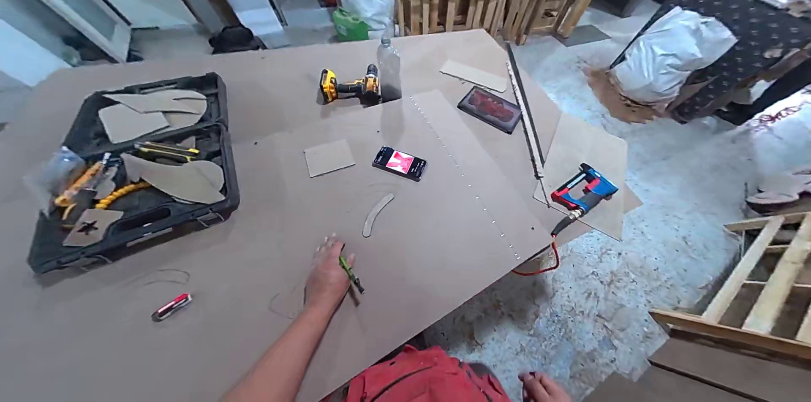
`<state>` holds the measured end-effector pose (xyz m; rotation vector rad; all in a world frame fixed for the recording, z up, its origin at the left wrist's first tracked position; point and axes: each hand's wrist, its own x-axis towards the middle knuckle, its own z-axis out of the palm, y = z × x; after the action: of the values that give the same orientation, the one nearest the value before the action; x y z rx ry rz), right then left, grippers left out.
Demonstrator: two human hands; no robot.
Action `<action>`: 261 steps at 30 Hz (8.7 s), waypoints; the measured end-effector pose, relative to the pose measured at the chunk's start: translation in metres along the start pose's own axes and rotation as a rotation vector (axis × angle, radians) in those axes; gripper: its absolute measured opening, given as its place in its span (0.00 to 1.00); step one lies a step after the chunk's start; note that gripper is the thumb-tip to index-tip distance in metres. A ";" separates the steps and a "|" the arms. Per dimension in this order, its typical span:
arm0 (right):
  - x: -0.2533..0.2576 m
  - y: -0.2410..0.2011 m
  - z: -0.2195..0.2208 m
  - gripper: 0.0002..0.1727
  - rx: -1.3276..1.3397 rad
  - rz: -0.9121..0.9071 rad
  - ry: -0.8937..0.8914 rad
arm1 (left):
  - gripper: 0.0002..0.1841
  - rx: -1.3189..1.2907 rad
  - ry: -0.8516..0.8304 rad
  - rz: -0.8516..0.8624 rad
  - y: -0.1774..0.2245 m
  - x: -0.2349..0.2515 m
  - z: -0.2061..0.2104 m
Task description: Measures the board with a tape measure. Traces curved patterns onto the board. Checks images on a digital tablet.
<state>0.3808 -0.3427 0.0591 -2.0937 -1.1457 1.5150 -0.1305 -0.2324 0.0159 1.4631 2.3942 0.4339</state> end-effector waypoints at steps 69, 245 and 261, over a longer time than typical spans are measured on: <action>0.322 -0.303 0.125 0.14 -0.601 -1.158 0.041 | 0.20 0.021 0.208 0.189 0.162 0.041 0.090; 0.274 -0.275 0.170 0.34 -1.057 -1.353 -0.121 | 0.20 -0.019 0.228 0.179 0.158 0.041 0.097; 0.277 -0.278 0.170 0.34 -1.044 -1.352 -0.176 | 0.20 -0.060 0.233 0.180 0.157 0.040 0.095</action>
<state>0.1436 0.0077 -0.0053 -0.8231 -2.9029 0.3804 0.0169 -0.1184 -0.0110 1.6907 2.4048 0.7494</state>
